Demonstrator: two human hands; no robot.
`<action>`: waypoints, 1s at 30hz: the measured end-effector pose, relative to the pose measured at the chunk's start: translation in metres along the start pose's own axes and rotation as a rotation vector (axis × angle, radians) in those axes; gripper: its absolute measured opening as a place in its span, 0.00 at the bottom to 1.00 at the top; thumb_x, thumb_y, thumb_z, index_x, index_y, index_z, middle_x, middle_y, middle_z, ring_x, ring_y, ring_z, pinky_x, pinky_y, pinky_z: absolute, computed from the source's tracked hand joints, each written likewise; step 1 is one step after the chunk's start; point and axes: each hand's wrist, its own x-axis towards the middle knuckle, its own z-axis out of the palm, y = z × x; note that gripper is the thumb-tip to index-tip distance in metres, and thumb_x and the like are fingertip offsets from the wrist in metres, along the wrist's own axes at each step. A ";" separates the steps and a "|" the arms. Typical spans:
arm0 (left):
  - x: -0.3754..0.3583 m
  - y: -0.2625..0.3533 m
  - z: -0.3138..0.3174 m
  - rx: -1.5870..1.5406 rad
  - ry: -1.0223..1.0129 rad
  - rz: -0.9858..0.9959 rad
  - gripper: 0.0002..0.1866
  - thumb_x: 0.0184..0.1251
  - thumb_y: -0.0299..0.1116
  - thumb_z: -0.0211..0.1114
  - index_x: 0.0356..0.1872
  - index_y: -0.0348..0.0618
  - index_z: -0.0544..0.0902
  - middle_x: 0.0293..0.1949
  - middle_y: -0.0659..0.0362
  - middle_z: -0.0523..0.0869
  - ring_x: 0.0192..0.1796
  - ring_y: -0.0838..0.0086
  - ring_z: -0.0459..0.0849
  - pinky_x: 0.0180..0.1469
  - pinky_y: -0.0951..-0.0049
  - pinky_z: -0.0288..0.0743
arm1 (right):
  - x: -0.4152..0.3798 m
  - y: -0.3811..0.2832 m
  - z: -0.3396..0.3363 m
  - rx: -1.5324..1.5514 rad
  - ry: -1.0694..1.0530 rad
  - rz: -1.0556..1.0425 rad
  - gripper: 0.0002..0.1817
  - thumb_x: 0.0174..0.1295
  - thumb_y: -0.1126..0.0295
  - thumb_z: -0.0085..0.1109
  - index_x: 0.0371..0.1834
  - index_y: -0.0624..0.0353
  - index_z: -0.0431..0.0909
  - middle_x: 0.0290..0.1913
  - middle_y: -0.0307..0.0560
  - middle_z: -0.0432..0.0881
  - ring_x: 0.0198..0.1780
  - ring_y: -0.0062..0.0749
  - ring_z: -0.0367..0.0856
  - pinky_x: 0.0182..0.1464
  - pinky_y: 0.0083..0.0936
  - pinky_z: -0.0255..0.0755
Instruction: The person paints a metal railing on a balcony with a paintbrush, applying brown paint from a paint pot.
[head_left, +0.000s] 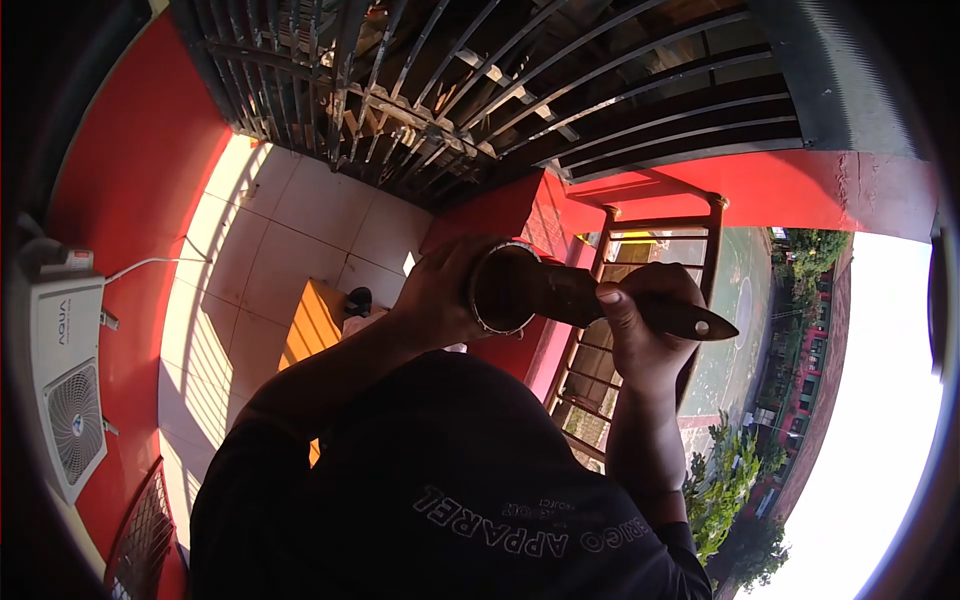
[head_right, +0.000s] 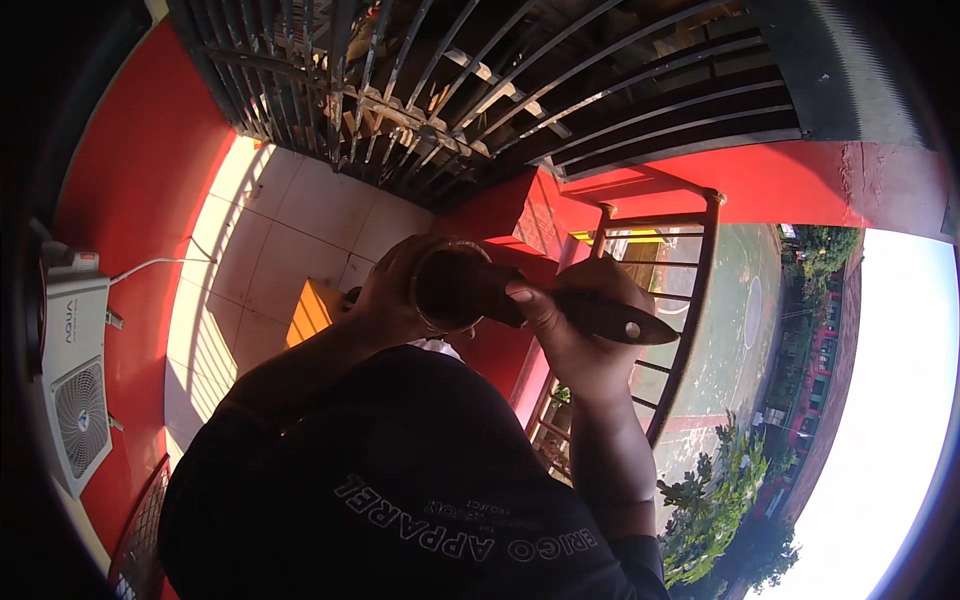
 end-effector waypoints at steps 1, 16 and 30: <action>0.000 0.003 0.000 0.001 0.002 0.001 0.50 0.34 0.44 0.89 0.64 0.47 0.71 0.52 0.54 0.83 0.54 0.56 0.85 0.55 0.57 0.81 | -0.002 0.003 0.004 -0.052 -0.001 0.007 0.20 0.49 0.63 0.84 0.24 0.57 0.76 0.21 0.39 0.80 0.22 0.21 0.79 0.26 0.21 0.71; -0.011 0.008 0.017 0.140 0.045 0.016 0.51 0.31 0.45 0.89 0.62 0.44 0.72 0.53 0.52 0.82 0.53 0.54 0.85 0.55 0.58 0.81 | -0.010 0.007 0.032 -0.157 -0.174 -0.029 0.17 0.50 0.68 0.82 0.27 0.59 0.78 0.21 0.42 0.84 0.23 0.24 0.86 0.24 0.19 0.77; -0.009 0.007 0.014 0.051 -0.005 -0.069 0.47 0.36 0.43 0.87 0.63 0.48 0.72 0.55 0.53 0.82 0.57 0.55 0.83 0.58 0.55 0.78 | -0.010 0.019 0.015 0.014 -0.010 0.143 0.16 0.55 0.71 0.79 0.26 0.58 0.75 0.23 0.37 0.79 0.24 0.15 0.75 0.25 0.16 0.68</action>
